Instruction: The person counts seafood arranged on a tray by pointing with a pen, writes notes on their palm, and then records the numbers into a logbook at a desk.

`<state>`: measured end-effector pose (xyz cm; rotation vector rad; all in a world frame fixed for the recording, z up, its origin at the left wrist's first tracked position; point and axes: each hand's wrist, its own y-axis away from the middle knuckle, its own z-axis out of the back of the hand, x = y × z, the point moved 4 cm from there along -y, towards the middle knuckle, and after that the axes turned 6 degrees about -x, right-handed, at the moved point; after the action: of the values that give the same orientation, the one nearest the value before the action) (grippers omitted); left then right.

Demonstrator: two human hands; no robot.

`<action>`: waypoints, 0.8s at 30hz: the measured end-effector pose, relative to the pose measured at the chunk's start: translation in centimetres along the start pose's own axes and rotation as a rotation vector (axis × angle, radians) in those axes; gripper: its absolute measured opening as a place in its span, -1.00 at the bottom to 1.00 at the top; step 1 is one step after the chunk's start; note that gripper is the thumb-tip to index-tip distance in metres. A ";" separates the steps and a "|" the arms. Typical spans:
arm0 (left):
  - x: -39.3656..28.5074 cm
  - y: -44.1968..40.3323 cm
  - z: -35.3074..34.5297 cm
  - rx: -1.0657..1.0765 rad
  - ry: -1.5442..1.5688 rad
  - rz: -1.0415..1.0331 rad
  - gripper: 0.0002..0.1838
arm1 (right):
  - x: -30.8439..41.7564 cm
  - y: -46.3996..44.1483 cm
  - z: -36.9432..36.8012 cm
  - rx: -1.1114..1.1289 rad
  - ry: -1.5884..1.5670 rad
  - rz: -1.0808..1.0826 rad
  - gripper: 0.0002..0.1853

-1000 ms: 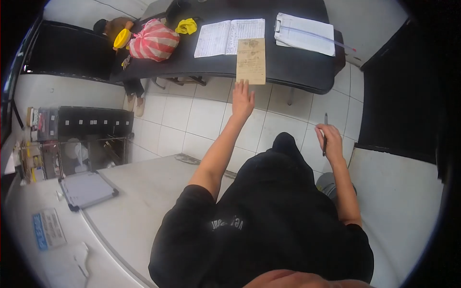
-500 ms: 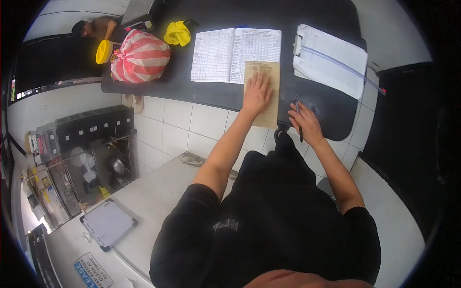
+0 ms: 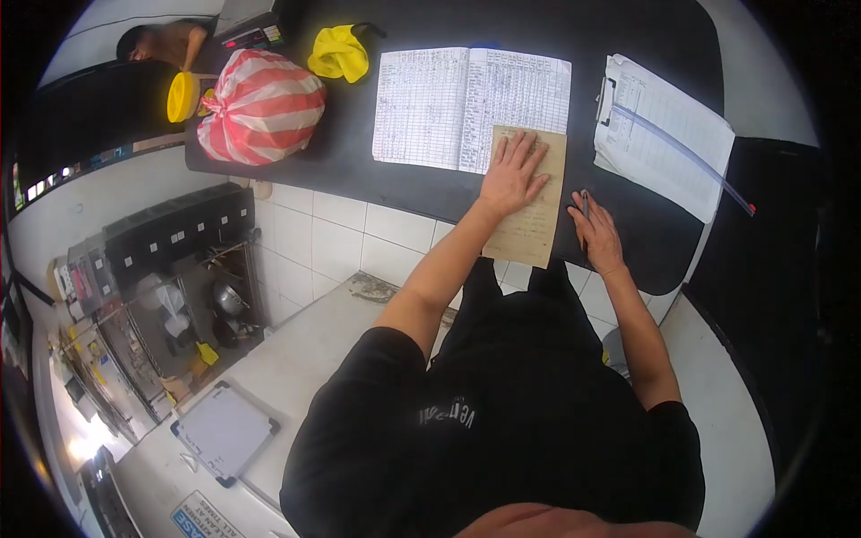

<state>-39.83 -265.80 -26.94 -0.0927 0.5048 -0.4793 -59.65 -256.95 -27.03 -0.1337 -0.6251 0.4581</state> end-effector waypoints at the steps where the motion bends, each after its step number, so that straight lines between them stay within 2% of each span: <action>1: 0.1 0.0 -0.1 0.013 -0.021 0.000 -0.39 | 0.0 0.0 -0.1 0.004 0.008 -0.010 -0.53; 14: 0.7 0.2 -0.2 -0.026 0.062 -0.040 -0.40 | 0.7 -0.3 -0.2 -0.071 0.082 -0.031 -0.53; 16: 0.9 0.0 0.0 -0.008 0.072 -0.061 -0.39 | 0.7 -0.8 0.3 -0.135 -0.063 -0.176 -0.48; 17: 0.9 -0.1 0.1 0.011 0.069 -0.074 -0.39 | 1.1 -1.4 0.6 -0.242 -0.145 -0.217 -0.52; 18: 0.9 -0.3 0.2 0.003 0.078 -0.073 -0.39 | 1.8 -2.5 0.8 -0.238 -0.135 -0.214 -0.52; 20: 0.9 -0.4 0.2 0.027 0.058 -0.094 -0.38 | 2.1 -4.8 1.3 -0.378 -0.422 -0.537 -0.62; 21: 1.0 -0.4 0.1 0.022 0.065 -0.090 -0.38 | 2.3 -6.5 1.4 -0.507 -0.508 -0.503 -0.68; 22: 1.1 -0.3 0.0 0.021 0.048 -0.098 -0.38 | 2.2 -8.0 1.0 -0.502 -0.501 -0.501 -0.68; 24: 1.2 -0.1 -0.1 0.016 0.037 -0.101 -0.38 | 0.5 -9.7 -0.7 -0.444 -0.714 -0.863 -0.70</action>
<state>-39.06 -266.46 -27.55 -0.0940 0.5345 -0.5842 -55.21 -265.39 -24.86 -0.1056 -1.3935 -0.5115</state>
